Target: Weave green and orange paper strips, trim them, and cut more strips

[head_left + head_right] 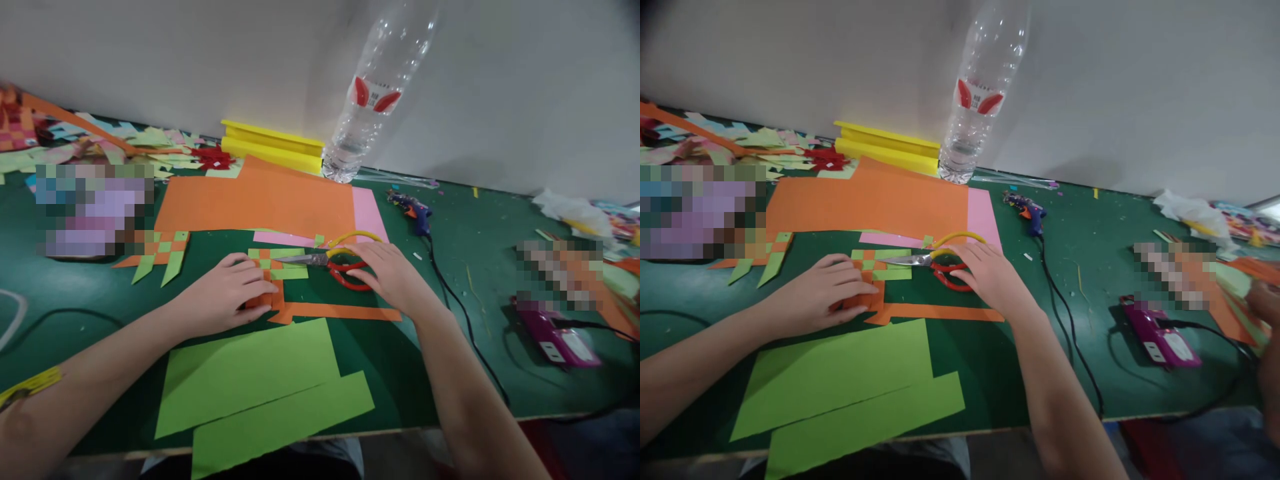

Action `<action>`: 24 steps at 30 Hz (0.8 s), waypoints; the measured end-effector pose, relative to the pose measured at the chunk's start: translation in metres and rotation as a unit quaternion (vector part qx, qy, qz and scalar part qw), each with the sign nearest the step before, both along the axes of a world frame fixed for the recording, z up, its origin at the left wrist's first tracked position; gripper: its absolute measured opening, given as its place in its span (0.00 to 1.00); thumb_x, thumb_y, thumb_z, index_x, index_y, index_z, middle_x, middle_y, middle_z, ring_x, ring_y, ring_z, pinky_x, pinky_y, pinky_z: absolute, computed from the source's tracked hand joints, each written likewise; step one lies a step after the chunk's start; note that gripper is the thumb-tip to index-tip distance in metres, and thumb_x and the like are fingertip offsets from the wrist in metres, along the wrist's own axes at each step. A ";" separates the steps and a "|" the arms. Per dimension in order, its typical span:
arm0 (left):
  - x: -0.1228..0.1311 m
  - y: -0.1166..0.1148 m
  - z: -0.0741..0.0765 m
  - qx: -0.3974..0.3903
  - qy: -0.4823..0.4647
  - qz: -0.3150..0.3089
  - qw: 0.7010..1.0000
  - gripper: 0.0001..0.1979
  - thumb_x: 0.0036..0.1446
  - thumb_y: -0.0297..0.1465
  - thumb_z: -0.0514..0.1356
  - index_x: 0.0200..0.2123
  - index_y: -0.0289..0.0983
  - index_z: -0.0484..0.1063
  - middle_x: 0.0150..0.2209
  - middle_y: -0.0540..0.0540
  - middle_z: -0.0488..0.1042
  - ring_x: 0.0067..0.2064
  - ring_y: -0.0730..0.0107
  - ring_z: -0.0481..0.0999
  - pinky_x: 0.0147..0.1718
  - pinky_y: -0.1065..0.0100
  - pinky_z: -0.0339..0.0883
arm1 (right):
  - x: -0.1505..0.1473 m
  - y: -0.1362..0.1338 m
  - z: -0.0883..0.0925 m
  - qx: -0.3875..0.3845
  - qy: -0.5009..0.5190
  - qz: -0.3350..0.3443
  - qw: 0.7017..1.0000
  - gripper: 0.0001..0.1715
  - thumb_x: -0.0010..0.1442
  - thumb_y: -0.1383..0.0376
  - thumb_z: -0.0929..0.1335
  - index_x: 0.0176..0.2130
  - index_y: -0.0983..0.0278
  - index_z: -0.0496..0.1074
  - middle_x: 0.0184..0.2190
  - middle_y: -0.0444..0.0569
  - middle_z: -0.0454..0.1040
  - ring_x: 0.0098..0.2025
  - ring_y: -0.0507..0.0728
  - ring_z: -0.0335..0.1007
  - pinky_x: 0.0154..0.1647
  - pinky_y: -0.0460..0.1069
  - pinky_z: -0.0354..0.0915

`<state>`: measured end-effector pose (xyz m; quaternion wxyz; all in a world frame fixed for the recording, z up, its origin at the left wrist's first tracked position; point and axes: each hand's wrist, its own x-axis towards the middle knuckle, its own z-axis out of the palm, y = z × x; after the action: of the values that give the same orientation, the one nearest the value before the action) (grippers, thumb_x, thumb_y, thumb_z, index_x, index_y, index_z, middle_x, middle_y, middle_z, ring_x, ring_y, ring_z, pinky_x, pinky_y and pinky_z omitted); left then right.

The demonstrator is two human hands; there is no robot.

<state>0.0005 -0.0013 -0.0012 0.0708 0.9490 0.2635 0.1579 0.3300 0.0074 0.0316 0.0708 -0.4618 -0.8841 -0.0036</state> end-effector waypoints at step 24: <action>0.000 -0.001 0.001 -0.005 0.009 0.015 1.000 0.12 0.66 0.37 0.54 0.48 0.40 0.72 0.41 0.47 0.79 0.43 0.62 0.74 0.55 0.57 0.53 | 0.004 -0.004 0.009 -0.023 0.016 0.011 1.000 0.21 0.67 0.61 0.62 0.58 0.58 0.63 0.55 0.53 0.73 0.58 0.63 0.68 0.55 0.63 0.65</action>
<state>0.0008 -0.0026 -0.0006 0.0712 0.9460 0.2788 0.1495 0.3336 0.0038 0.0403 0.0747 -0.4535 -0.8878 0.0247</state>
